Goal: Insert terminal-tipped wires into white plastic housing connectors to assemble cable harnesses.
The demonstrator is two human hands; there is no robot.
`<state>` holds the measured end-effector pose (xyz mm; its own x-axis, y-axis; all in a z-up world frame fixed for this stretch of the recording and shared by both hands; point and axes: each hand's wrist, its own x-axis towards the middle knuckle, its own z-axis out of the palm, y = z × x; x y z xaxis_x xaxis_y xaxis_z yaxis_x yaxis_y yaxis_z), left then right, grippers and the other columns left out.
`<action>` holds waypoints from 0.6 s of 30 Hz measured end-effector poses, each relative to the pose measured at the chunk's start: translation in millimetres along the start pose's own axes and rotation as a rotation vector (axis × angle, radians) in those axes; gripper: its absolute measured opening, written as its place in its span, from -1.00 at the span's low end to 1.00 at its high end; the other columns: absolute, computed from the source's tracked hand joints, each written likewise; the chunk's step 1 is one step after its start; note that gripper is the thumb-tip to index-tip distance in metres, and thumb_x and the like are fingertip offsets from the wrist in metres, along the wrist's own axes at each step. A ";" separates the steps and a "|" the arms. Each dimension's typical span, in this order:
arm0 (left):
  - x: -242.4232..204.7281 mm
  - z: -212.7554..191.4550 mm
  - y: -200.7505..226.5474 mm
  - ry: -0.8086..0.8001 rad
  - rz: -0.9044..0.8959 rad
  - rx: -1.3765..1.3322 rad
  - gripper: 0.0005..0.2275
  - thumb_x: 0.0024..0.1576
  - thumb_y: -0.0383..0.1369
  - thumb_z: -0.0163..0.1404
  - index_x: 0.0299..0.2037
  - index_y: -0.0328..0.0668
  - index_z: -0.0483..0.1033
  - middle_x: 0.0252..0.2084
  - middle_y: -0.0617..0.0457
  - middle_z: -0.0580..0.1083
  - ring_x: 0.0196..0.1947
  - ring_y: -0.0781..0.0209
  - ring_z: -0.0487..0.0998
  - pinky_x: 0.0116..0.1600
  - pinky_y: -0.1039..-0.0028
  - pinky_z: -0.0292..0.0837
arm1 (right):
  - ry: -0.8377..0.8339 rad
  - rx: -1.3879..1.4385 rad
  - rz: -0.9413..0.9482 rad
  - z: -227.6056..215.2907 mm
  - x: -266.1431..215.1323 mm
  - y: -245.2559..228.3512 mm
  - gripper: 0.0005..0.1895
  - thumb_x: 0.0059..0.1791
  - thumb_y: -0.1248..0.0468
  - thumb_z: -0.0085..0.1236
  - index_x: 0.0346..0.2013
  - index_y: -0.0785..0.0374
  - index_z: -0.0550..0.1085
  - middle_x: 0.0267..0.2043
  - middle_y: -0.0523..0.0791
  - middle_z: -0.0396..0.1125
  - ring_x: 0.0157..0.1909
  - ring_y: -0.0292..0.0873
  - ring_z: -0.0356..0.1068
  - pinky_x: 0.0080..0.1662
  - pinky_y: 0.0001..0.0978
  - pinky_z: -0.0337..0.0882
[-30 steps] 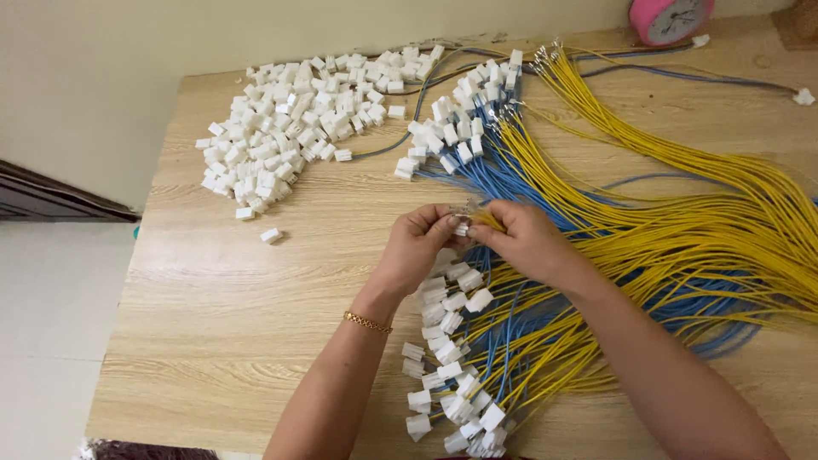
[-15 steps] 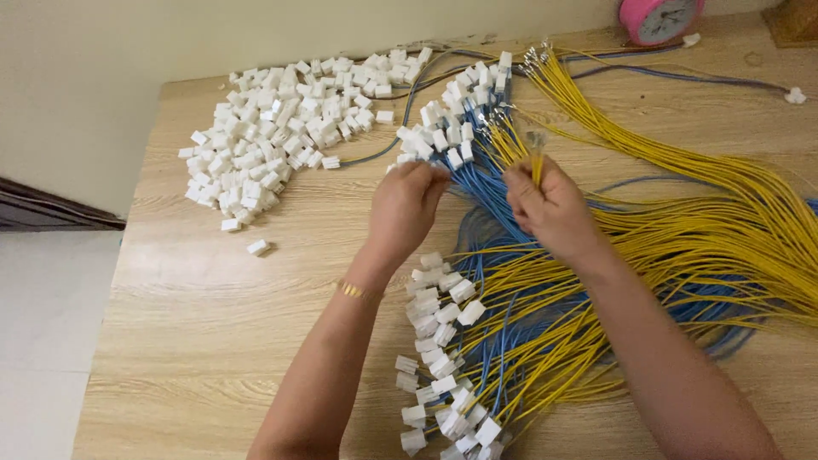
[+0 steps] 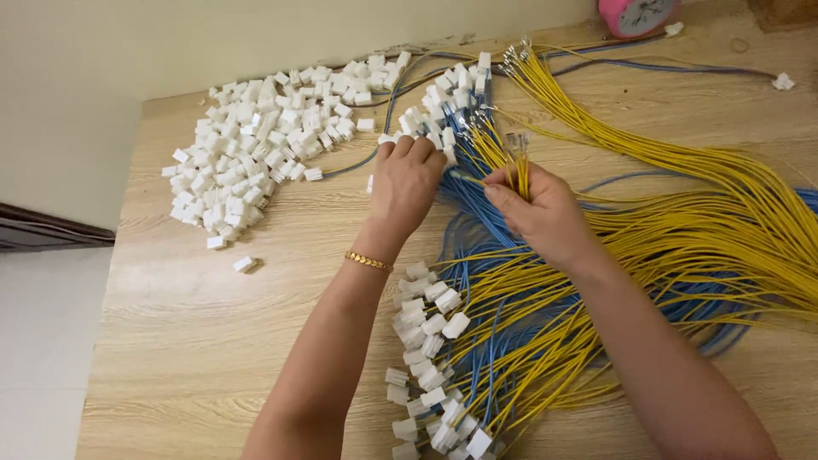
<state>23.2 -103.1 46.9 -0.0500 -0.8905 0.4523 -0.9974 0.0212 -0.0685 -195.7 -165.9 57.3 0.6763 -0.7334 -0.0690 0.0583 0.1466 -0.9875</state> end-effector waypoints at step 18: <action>14.6 -22.1 -13.7 0.148 0.263 -0.069 -0.91 -0.02 -0.37 0.08 -0.34 0.07 0.60 -0.27 0.17 0.50 -0.08 0.14 0.49 0.17 0.17 0.33 | 0.025 -0.213 -0.076 -2.7 -17.4 -18.6 -0.93 0.06 0.30 0.13 -0.23 0.23 0.49 -0.49 -0.36 0.21 -0.47 -0.49 0.12 -0.43 -0.59 0.17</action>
<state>35.0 -106.3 74.0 -0.3091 -0.7744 0.5521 -0.9500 0.2779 -0.1422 -210.5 -157.7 76.5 0.6571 -0.7537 0.0062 -0.0493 -0.0512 -0.9975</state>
